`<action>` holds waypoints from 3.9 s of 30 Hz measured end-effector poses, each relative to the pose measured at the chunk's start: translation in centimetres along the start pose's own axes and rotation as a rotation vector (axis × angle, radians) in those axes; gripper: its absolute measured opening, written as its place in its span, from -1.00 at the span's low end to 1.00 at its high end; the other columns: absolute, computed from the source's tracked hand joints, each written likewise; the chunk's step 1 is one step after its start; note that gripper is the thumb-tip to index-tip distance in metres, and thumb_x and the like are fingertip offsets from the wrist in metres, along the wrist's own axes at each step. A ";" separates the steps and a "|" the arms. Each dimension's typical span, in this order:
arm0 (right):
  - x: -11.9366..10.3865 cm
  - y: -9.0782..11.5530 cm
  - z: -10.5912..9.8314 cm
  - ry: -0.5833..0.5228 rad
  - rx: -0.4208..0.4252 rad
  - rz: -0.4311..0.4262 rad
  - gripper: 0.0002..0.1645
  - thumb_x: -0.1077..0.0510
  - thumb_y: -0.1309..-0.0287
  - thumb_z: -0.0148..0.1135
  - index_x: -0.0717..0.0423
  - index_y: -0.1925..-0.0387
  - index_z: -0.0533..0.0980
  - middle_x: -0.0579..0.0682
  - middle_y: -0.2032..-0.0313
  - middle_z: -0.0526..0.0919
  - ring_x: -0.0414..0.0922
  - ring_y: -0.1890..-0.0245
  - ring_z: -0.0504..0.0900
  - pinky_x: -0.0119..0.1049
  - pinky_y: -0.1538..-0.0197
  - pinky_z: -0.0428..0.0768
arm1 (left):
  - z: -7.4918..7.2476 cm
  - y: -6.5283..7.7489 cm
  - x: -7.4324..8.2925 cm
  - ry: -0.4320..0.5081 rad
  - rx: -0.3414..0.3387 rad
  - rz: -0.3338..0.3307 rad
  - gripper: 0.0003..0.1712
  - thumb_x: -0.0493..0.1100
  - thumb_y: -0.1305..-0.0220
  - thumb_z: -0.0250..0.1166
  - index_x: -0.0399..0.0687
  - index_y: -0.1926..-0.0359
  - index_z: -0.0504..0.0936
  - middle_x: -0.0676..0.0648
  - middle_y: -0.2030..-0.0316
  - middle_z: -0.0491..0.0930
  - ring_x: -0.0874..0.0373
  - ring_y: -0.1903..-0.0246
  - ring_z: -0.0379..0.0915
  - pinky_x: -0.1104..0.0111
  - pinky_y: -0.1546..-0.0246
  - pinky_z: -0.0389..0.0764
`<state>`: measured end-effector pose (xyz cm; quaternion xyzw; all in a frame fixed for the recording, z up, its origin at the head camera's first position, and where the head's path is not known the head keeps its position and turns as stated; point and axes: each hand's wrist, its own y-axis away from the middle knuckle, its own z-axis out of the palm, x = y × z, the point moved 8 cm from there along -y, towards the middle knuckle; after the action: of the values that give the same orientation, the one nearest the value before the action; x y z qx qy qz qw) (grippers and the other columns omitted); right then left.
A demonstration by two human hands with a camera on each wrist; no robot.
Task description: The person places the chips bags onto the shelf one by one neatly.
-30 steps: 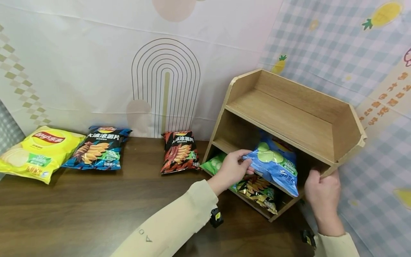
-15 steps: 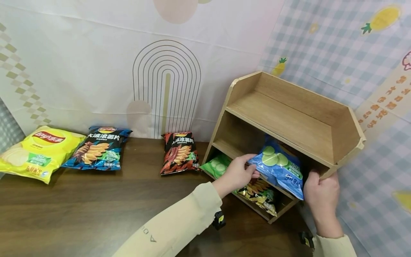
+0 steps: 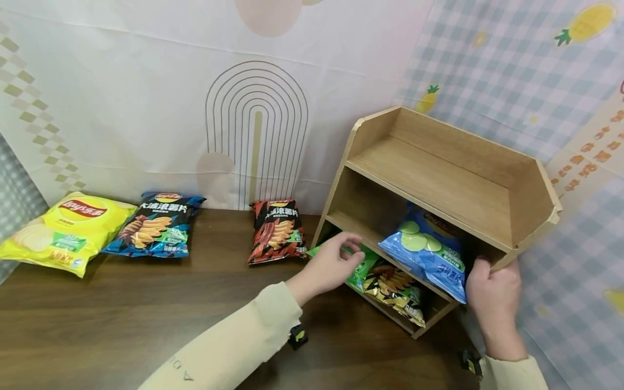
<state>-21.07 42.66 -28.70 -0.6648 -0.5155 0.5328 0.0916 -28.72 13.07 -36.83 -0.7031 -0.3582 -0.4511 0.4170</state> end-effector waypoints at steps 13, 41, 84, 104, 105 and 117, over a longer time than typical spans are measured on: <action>-0.2 -0.2 -0.1 0.005 0.001 0.000 -0.61 0.16 -0.21 -0.05 0.46 0.13 0.41 0.52 0.14 0.48 0.48 0.10 0.39 0.33 0.09 0.22 | -8.3 2.6 -5.2 -0.374 0.174 -0.040 -0.51 0.06 -0.22 0.32 0.03 -0.13 0.49 0.05 0.15 0.55 0.16 0.24 0.53 0.28 0.23 0.54; 0.2 -0.5 0.1 0.053 -0.063 0.039 -0.70 0.16 -0.17 -0.02 0.34 0.17 0.39 0.42 0.20 0.50 0.30 0.26 0.42 0.31 0.23 0.27 | -15.4 5.1 -13.5 -0.514 0.281 -0.369 -0.14 0.08 -0.11 0.43 -0.23 -0.29 0.28 -0.35 -0.09 0.31 -0.24 -0.09 0.30 -0.04 -0.11 0.36; -0.5 -0.8 -0.6 0.186 -0.088 -0.075 -0.68 0.13 -0.16 0.01 0.41 0.31 0.36 0.53 0.32 0.48 0.54 0.29 0.41 0.35 0.35 0.25 | -18.6 12.3 -13.4 -0.044 -0.154 -0.714 -0.20 -0.26 -0.22 0.18 -0.49 -0.35 -0.02 -0.40 -0.05 0.37 -0.12 0.04 0.40 0.05 0.19 0.63; -0.8 -0.3 -0.4 0.170 -0.052 -0.103 -0.67 0.17 -0.13 -0.01 0.44 0.25 0.36 0.53 0.33 0.47 0.58 0.29 0.40 0.37 0.36 0.23 | -17.2 9.5 -13.7 -0.572 0.051 -0.631 0.44 0.68 -0.07 -0.13 -0.68 -0.32 0.00 -0.62 -0.26 0.06 -0.46 -0.22 0.13 -0.19 -0.18 0.25; -0.8 -0.3 -0.4 0.168 -0.049 -0.111 -0.67 0.17 -0.13 -0.01 0.44 0.26 0.36 0.53 0.33 0.47 0.57 0.30 0.40 0.37 0.36 0.23 | -17.2 9.5 -13.7 -0.573 0.055 -0.633 0.44 0.68 -0.07 -0.13 -0.68 -0.32 -0.01 -0.62 -0.27 0.06 -0.46 -0.22 0.13 -0.19 -0.18 0.25; -0.5 -0.4 -0.5 0.170 -0.037 -0.098 -0.66 0.16 -0.15 -0.01 0.45 0.25 0.37 0.52 0.30 0.48 0.58 0.27 0.39 0.38 0.33 0.23 | -17.2 9.0 -13.9 -0.558 0.085 -0.582 0.33 0.52 -0.08 0.17 -0.67 -0.29 0.06 -0.59 -0.21 0.17 -0.40 -0.16 0.25 -0.14 -0.13 0.34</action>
<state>-20.85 42.68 -27.98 -0.6831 -0.5476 0.4598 0.1485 -31.32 -7.94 -47.94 -0.6499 -0.6600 -0.3271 0.1872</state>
